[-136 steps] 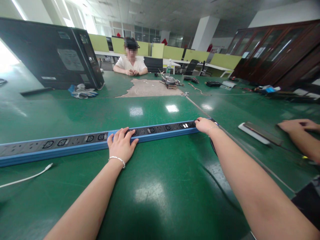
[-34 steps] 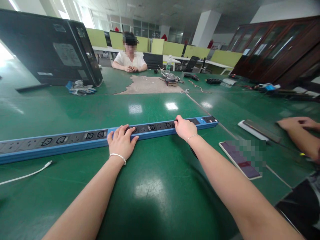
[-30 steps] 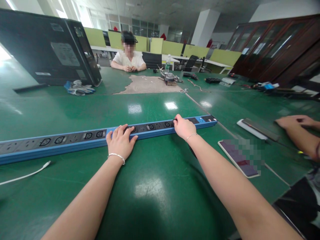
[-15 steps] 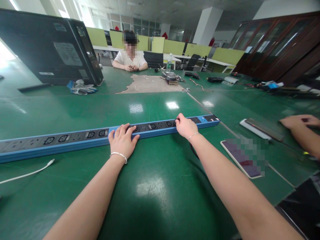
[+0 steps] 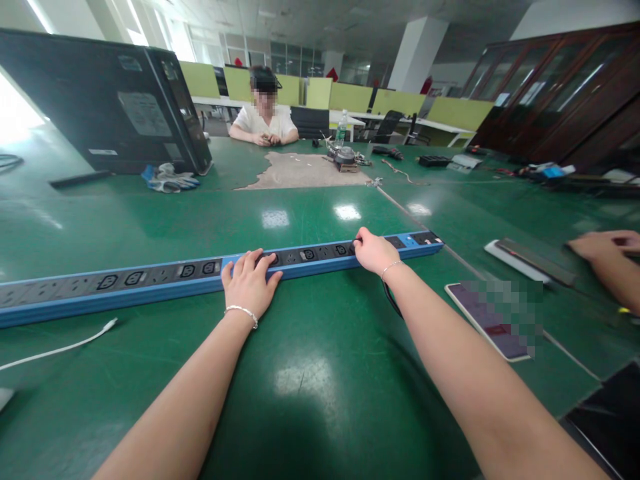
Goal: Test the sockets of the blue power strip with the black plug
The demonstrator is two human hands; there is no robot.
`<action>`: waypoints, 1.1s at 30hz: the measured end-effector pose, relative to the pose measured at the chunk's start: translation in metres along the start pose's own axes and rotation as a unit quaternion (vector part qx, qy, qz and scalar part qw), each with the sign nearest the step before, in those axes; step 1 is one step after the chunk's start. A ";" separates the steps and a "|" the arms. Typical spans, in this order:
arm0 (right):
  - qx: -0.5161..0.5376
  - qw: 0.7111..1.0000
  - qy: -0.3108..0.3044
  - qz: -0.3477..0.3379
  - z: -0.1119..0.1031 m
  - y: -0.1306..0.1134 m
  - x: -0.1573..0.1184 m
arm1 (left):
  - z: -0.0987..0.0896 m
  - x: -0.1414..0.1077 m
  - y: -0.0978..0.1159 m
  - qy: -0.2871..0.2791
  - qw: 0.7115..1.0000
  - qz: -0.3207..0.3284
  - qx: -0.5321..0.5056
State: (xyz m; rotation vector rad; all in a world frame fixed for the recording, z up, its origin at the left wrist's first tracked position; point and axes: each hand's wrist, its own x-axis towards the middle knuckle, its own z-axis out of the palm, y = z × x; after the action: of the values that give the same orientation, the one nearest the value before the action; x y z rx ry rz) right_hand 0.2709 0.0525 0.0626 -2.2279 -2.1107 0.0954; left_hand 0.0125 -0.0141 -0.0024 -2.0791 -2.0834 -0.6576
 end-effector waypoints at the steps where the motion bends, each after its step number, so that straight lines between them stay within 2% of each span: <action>1: -0.001 1.000 0.000 0.002 0.001 0.000 0.000 | 0.000 0.000 0.000 0.000 1.000 0.000 0.000; 11: 0.000 0.999 0.034 0.016 0.011 -0.001 -0.014 | -0.002 0.000 0.001 -0.008 1.000 -0.005 -0.001; 24: 0.017 1.000 0.002 0.008 0.004 0.002 -0.002 | -0.002 0.000 0.002 -0.006 1.000 -0.003 0.000; 33: 0.008 1.000 0.006 0.010 0.003 0.000 -0.005 | -0.001 -0.001 0.001 0.001 1.000 0.002 0.012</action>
State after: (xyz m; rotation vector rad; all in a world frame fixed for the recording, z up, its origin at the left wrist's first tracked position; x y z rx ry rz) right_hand 0.2707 0.0474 0.0600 -2.2359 -2.0743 0.0994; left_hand 0.0133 -0.0154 -0.0016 -2.0694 -2.0744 -0.6292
